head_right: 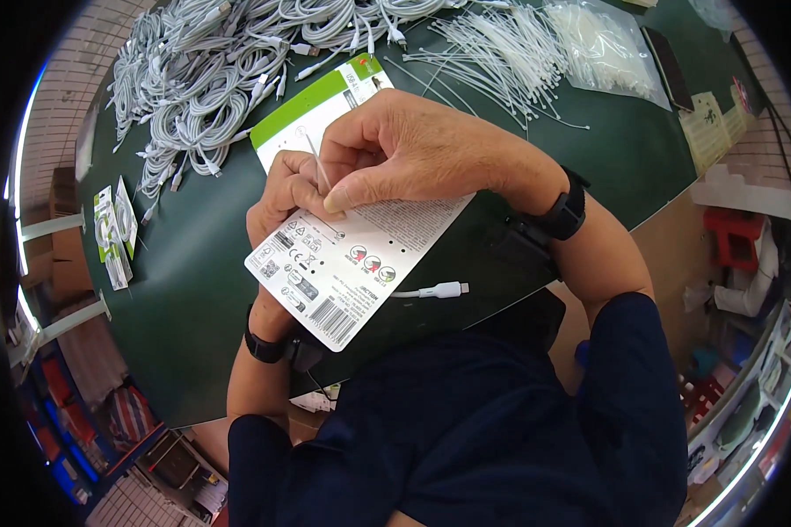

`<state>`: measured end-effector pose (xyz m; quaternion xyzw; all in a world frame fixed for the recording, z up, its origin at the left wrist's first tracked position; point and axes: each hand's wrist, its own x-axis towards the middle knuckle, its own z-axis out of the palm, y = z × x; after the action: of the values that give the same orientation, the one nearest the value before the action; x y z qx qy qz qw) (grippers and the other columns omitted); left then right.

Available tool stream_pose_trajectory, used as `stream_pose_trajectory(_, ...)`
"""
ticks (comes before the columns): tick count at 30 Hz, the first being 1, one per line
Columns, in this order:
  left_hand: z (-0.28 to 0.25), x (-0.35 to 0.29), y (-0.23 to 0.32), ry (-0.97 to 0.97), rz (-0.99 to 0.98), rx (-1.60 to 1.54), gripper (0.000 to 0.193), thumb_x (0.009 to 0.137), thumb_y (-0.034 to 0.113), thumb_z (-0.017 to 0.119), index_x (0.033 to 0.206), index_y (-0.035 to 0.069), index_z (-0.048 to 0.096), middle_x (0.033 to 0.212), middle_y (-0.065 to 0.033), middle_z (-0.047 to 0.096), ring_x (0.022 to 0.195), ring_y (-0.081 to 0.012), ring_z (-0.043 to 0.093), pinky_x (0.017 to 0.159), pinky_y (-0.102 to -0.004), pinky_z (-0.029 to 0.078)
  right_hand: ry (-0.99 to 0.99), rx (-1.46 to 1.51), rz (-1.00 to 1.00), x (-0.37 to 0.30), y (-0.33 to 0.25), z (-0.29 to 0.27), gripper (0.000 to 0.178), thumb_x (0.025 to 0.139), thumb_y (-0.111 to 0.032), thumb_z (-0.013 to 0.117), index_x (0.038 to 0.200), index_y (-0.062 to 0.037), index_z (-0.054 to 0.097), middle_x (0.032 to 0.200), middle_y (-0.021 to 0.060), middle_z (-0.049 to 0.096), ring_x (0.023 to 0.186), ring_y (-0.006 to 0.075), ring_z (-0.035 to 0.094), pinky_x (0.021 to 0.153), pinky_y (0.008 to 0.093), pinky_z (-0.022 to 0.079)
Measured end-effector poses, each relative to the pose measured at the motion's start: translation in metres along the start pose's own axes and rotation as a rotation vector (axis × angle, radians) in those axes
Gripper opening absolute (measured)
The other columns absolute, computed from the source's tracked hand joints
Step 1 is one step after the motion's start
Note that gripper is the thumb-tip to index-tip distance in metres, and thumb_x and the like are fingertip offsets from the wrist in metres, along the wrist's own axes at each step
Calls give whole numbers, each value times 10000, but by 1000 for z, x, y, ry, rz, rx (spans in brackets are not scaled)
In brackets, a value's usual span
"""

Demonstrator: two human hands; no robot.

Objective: The person packages a cable by hand, placing it onto a card and securing it with a zip tie before repeating the process with another unit.

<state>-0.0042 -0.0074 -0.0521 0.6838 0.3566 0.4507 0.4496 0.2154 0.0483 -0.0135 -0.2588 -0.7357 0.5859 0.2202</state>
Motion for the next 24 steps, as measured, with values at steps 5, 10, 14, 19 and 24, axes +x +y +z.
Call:
stream_pose_trajectory(5,3,1,5,0,-46,-34,266,652,52,899,794,90,677,939,-17,559,889,-117,577,785,-248,506,127,-61,-11,2,3,9,97,905,-104,728,911,-16,687,760,2,664,681,39,581,633,204,477)
stream_pose_trajectory(10,5,1,3,40,4,-36,276,660,66,908,795,94,669,931,-15,573,863,-112,586,771,-247,510,264,33,27,3,3,17,89,919,-77,707,875,-19,655,750,5,651,668,43,584,615,192,470)
stream_pose_trajectory(14,4,1,1,68,28,-42,279,657,69,908,802,87,670,942,-22,600,862,-110,596,768,-248,514,279,149,50,2,2,20,93,922,-62,697,860,-19,642,775,21,656,657,42,584,594,189,465)
stream_pose_trajectory(19,2,-1,-4,116,114,-75,275,675,81,911,812,68,673,927,-42,652,831,-109,610,757,-247,514,239,214,-153,0,10,18,73,926,-49,683,874,-10,651,812,36,662,655,41,585,581,189,470)
stream_pose_trajectory(24,2,-4,-12,150,81,-195,236,720,66,890,820,49,677,910,-59,686,817,-116,636,745,-247,515,155,48,-263,2,7,10,72,940,-52,672,890,-4,651,857,48,668,666,53,590,597,195,479)
